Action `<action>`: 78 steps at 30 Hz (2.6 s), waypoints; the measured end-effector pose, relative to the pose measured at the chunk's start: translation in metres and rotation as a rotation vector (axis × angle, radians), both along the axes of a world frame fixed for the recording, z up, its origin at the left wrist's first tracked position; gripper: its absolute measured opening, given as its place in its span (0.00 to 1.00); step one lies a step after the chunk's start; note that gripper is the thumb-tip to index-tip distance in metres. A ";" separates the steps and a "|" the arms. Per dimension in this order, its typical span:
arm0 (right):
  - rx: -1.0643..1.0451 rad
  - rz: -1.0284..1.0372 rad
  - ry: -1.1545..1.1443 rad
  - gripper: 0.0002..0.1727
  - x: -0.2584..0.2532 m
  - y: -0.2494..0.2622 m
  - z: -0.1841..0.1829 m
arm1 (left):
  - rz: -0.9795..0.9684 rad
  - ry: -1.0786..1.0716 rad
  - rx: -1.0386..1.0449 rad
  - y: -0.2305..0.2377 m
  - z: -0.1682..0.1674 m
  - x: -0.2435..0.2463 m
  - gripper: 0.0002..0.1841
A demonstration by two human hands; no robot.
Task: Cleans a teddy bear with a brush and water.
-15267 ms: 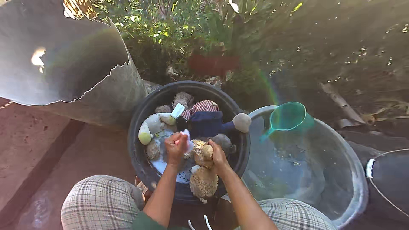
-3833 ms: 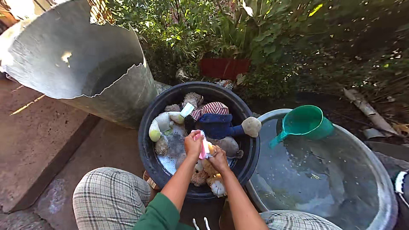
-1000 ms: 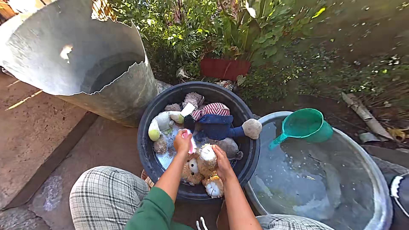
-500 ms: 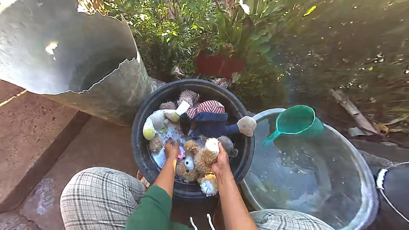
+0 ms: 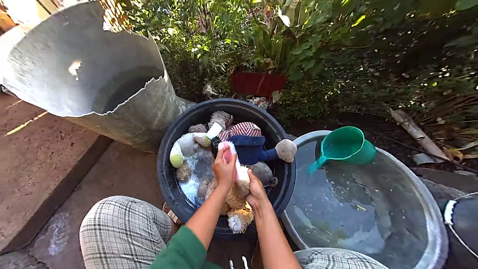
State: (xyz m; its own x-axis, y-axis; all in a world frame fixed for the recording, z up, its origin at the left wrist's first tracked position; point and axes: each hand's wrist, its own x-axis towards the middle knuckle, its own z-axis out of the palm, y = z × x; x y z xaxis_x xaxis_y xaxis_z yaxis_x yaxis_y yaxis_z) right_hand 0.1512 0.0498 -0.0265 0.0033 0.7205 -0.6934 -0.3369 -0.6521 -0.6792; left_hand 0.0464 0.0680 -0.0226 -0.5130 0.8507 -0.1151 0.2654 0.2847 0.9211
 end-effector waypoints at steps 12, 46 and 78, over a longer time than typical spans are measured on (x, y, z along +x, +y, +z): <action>0.033 0.103 -0.030 0.26 0.003 -0.002 0.006 | 0.075 -0.266 0.028 0.033 -0.008 -0.026 0.22; 0.751 0.650 -1.092 0.21 0.057 -0.024 0.077 | -0.569 0.089 -0.325 -0.017 0.066 -0.066 0.19; -0.432 -0.007 0.523 0.22 -0.038 -0.022 -0.018 | -0.117 0.147 -0.663 -0.041 -0.118 -0.114 0.32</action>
